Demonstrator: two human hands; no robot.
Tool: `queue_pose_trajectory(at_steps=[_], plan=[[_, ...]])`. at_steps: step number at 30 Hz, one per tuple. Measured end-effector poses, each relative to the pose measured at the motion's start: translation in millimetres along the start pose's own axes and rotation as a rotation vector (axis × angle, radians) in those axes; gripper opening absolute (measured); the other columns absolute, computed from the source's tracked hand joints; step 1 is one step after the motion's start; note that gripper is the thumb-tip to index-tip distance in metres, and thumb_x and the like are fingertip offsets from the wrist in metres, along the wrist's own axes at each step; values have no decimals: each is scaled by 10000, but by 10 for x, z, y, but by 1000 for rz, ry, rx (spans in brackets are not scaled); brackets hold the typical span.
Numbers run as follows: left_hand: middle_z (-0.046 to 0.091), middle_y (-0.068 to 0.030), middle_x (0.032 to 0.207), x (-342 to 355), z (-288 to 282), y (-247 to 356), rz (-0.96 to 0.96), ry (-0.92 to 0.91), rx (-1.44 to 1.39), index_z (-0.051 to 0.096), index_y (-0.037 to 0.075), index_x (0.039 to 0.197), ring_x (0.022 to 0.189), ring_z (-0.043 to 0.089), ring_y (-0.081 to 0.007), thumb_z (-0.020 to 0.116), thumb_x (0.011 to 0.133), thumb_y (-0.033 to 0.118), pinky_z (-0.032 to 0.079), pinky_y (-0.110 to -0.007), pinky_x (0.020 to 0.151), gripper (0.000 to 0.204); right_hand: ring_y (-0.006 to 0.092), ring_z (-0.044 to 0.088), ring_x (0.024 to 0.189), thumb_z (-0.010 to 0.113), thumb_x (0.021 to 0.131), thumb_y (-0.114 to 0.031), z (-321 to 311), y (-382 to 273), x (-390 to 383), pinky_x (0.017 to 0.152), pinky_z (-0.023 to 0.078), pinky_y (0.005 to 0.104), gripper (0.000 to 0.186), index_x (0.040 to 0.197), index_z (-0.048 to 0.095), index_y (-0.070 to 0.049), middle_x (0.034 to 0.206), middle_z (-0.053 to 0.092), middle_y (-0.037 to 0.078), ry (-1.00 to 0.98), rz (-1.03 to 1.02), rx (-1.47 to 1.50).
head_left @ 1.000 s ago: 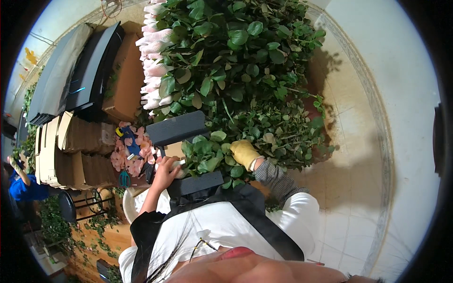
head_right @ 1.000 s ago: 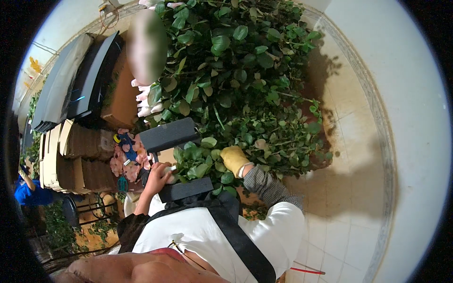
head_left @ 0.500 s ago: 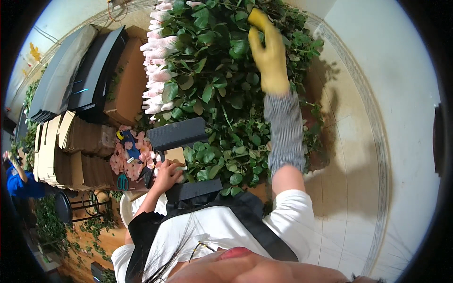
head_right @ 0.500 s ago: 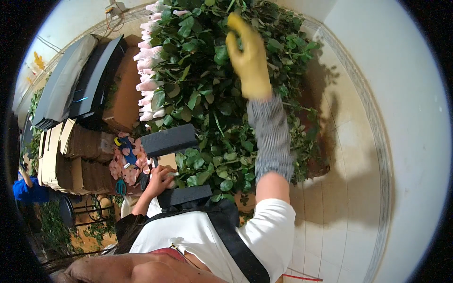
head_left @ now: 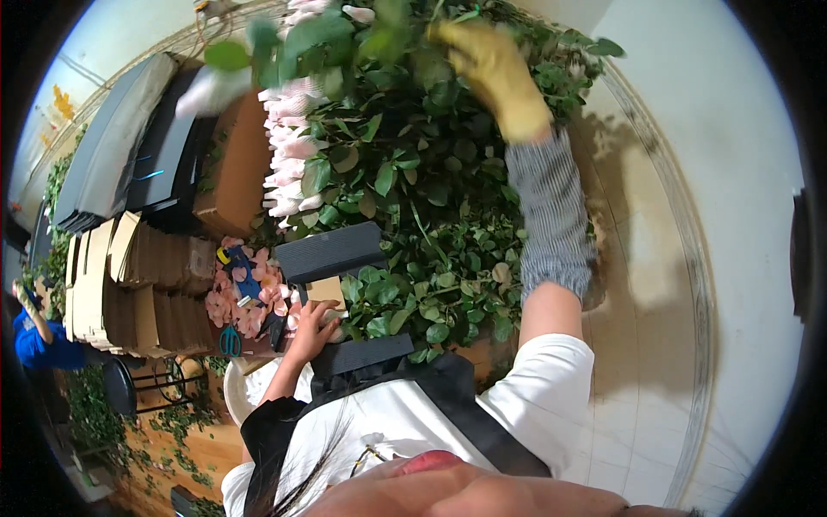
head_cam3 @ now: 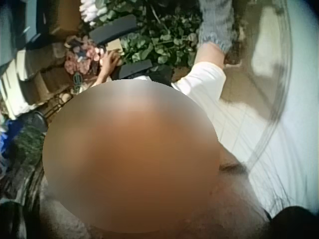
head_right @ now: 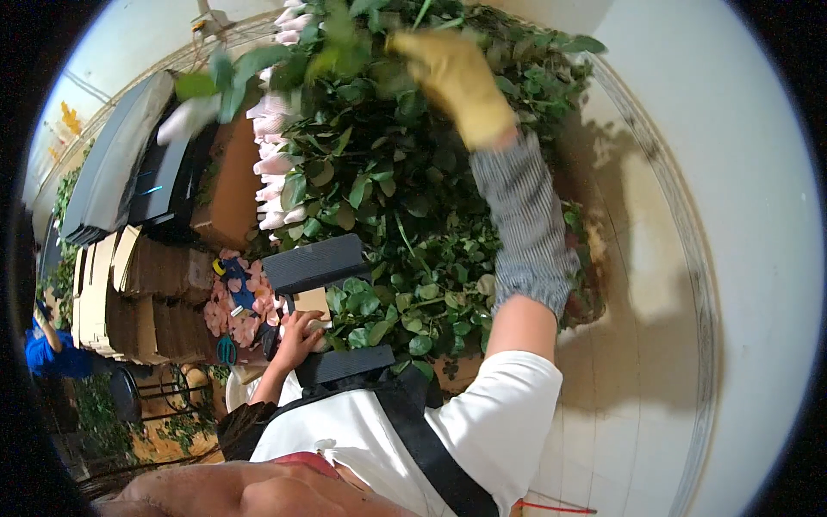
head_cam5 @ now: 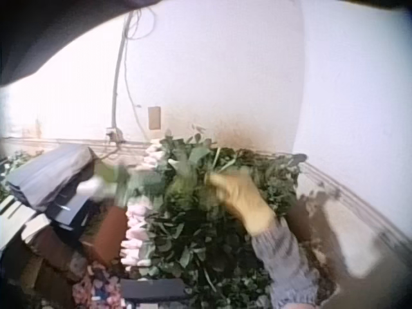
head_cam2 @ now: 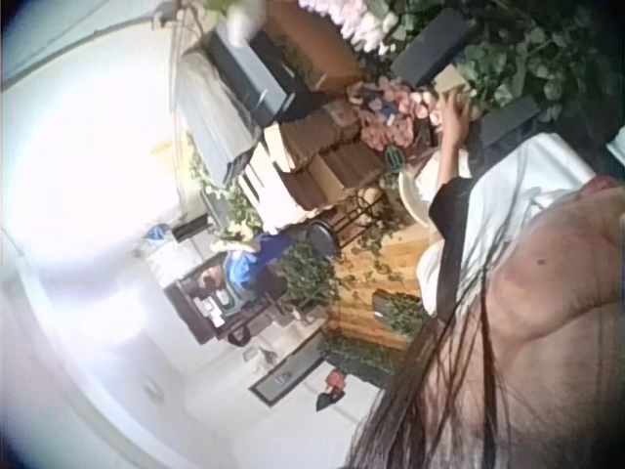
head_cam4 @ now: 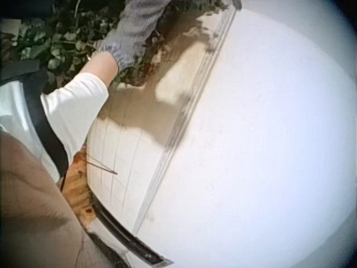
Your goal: The person takes roses from a large pile, wraps them in black paper, and secures them with a clear tie.
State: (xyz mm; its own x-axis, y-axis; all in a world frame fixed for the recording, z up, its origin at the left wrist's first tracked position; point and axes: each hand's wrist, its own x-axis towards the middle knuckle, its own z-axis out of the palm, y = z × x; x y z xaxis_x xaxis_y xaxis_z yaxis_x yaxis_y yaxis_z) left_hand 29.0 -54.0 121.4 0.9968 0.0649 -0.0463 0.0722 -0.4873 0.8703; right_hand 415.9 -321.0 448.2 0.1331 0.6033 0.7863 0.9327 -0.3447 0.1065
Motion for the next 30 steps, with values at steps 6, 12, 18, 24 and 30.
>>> queue_pose_trajectory(at_steps=[6, 12, 18, 24, 30], plan=[[667, -172, 1141, -38, 25, 80, -124, -21, -6, 692, 49, 1160, 1021, 657, -356, 721, 907, 85, 526, -422, 879, 257, 302, 708, 1007, 689, 900, -31, 115, -1409, -2122, 884, 596, 408, 275, 1141, 715, -160, 1066, 739, 100, -787, 483, 343], [600, -109, 1285, 11, -48, 240, 264, -19, 650, 744, 96, 1139, 1216, 549, -337, 736, 871, 171, 399, -500, 1052, 278, 317, 714, 1039, 643, 893, -13, 433, -2086, -3223, 902, 586, 424, 317, 1158, 747, -154, 1137, 750, 91, -949, 734, 168], [563, -71, 1364, 197, -170, 343, 328, -138, 713, 779, 149, 1090, 1318, 484, -335, 804, 807, 221, 342, -518, 1138, 293, 321, 641, 1211, 638, 976, -140, 380, -2029, -3247, 1024, 525, 417, 348, 1323, 663, -153, 1355, 664, 118, -1120, 961, 590], [569, -132, 1222, 206, -138, 255, 217, -9, 500, 635, 138, 1290, 1142, 554, -367, 879, 743, 205, 464, -476, 988, 603, 302, 645, 1225, 644, 1002, -275, 34, -1394, -2687, 1064, 526, 430, 558, 1520, 475, -160, 1392, 639, 139, -1029, 957, 444], [593, -134, 1189, 144, -62, 161, 233, 81, 451, 637, 113, 1302, 1061, 595, -348, 892, 724, 167, 509, -442, 918, 634, 311, 680, 995, 648, 954, -73, 683, -744, -1555, 868, 546, 412, 344, 1296, 657, -42, 1039, 724, 133, -31, 464, 209]])
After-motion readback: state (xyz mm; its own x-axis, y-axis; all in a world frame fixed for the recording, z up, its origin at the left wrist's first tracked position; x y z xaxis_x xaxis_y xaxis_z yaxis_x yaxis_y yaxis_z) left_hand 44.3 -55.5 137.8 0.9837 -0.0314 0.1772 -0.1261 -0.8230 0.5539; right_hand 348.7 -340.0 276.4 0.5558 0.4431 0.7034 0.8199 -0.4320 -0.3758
